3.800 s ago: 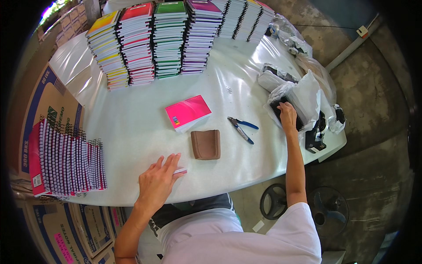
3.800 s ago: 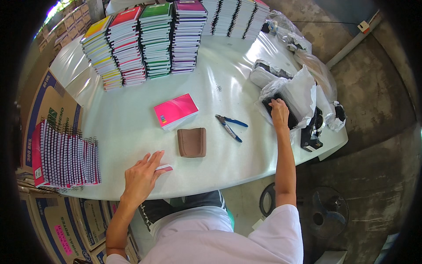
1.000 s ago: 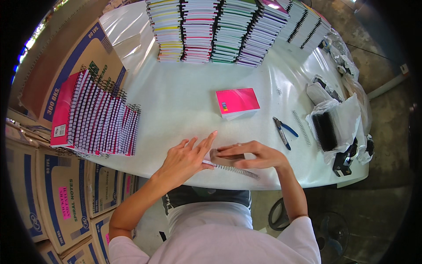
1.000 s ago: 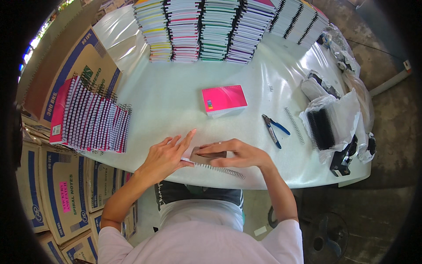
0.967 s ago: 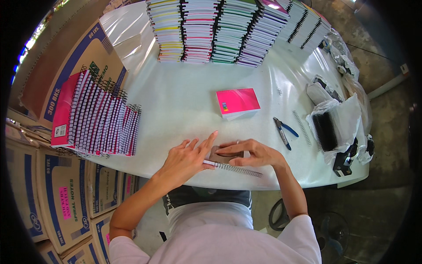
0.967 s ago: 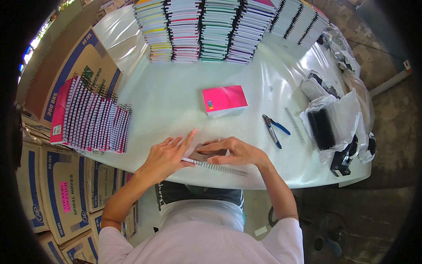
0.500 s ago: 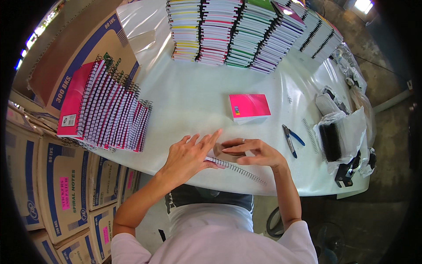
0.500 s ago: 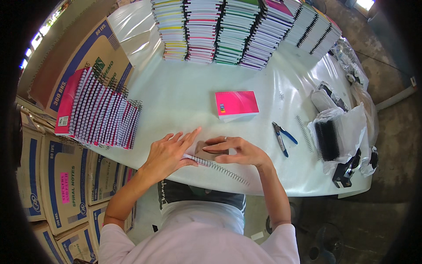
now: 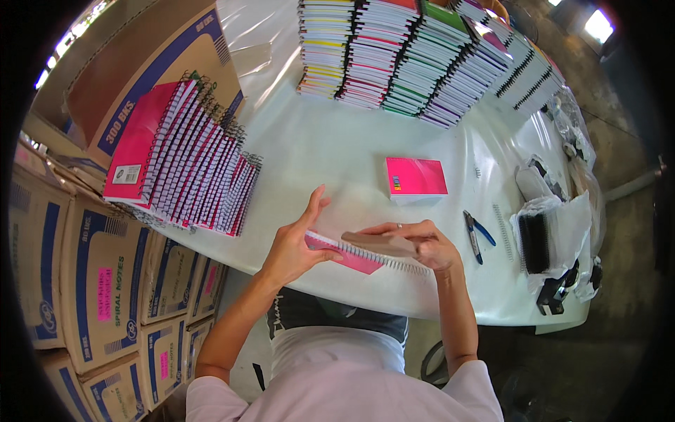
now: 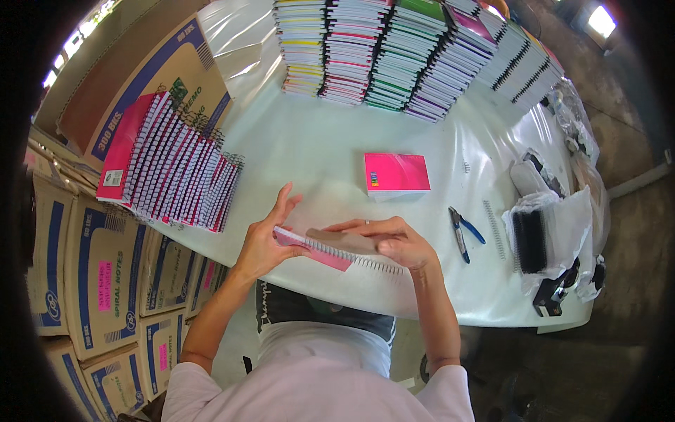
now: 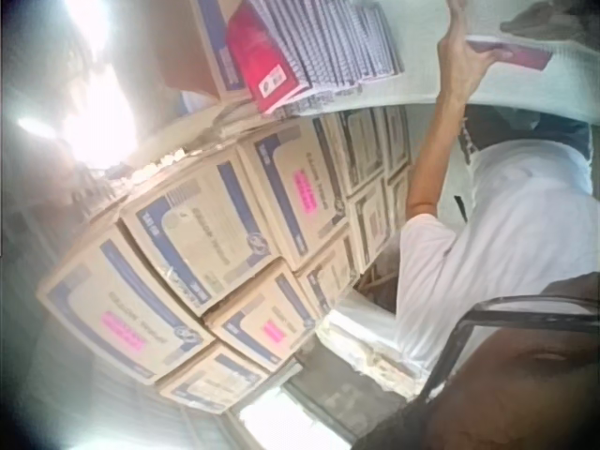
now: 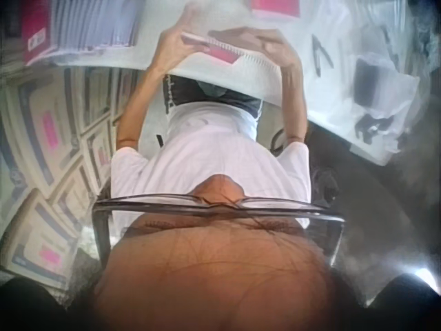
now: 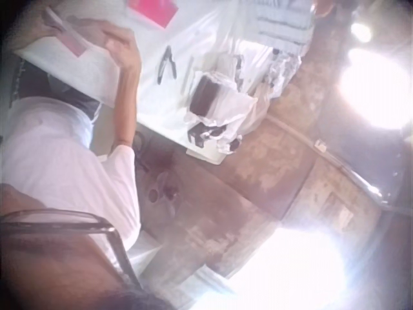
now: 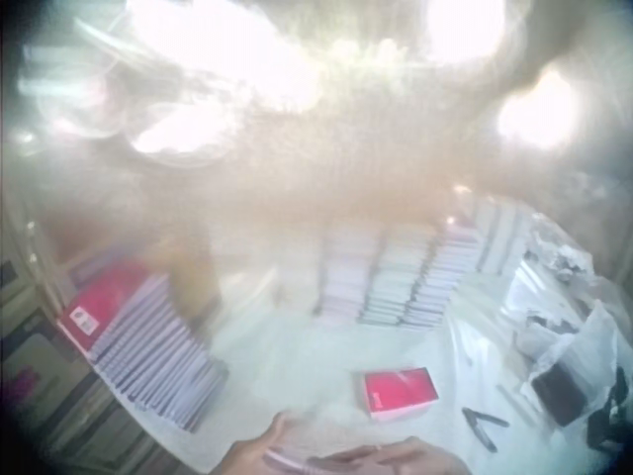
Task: The person threads a metal spiral coil through the punched holes of small notebooks and uses pliers to crimp the ends of the coil.
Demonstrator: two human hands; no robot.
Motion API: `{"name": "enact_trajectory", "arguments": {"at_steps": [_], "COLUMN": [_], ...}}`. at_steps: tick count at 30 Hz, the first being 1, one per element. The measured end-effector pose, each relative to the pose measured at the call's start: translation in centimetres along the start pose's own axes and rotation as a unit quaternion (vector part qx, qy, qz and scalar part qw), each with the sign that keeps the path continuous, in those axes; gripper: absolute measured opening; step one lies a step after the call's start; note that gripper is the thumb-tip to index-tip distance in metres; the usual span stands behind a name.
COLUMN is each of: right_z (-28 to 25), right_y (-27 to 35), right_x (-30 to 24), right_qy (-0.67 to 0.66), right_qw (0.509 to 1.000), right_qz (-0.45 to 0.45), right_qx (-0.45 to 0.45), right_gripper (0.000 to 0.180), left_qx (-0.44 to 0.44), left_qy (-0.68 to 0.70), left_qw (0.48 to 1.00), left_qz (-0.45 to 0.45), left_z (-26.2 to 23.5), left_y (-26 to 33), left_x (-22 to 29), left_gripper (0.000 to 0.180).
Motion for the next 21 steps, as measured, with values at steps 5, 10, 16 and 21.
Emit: {"name": "enact_trajectory", "arguments": {"at_steps": [5,10,16,21], "right_z": [0.4,0.8,1.9,2.3], "right_y": [-0.6,-1.9,-2.7,-3.8], "right_x": [0.3,0.3,-0.5,-0.4], "right_qy": [-0.132,0.015,-0.012,0.025], "right_qw": [0.990,1.000,0.999,0.999], "right_qz": [-0.042,0.024,-0.005,-0.004], "right_qx": [-0.038,0.010,-0.031,-0.023], "right_gripper": [0.044,0.046,0.046,0.045], "left_qx": [-0.016,-0.023,-0.011,-0.029], "left_qy": [0.079,0.096,0.133,0.169], "left_qw": [0.997,0.995,0.990,0.984], "left_qz": [-0.021,-0.022,-0.040,-0.053], "left_z": [1.0,1.3,1.6,1.3], "left_y": [0.9,1.3,1.2,1.3], "left_x": [-1.6,-2.2,-2.5,-2.6], "left_gripper": [0.114,0.115,0.123,0.122]}}
Point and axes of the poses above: each hand's wrist, its own y-axis away from the middle knuckle, its own z-axis out of the palm, x = y × z, the point moved 6 cm from there along -y, towards the middle knuckle, and after that the axes turned 15 degrees about -y, right-handed, at the moved point
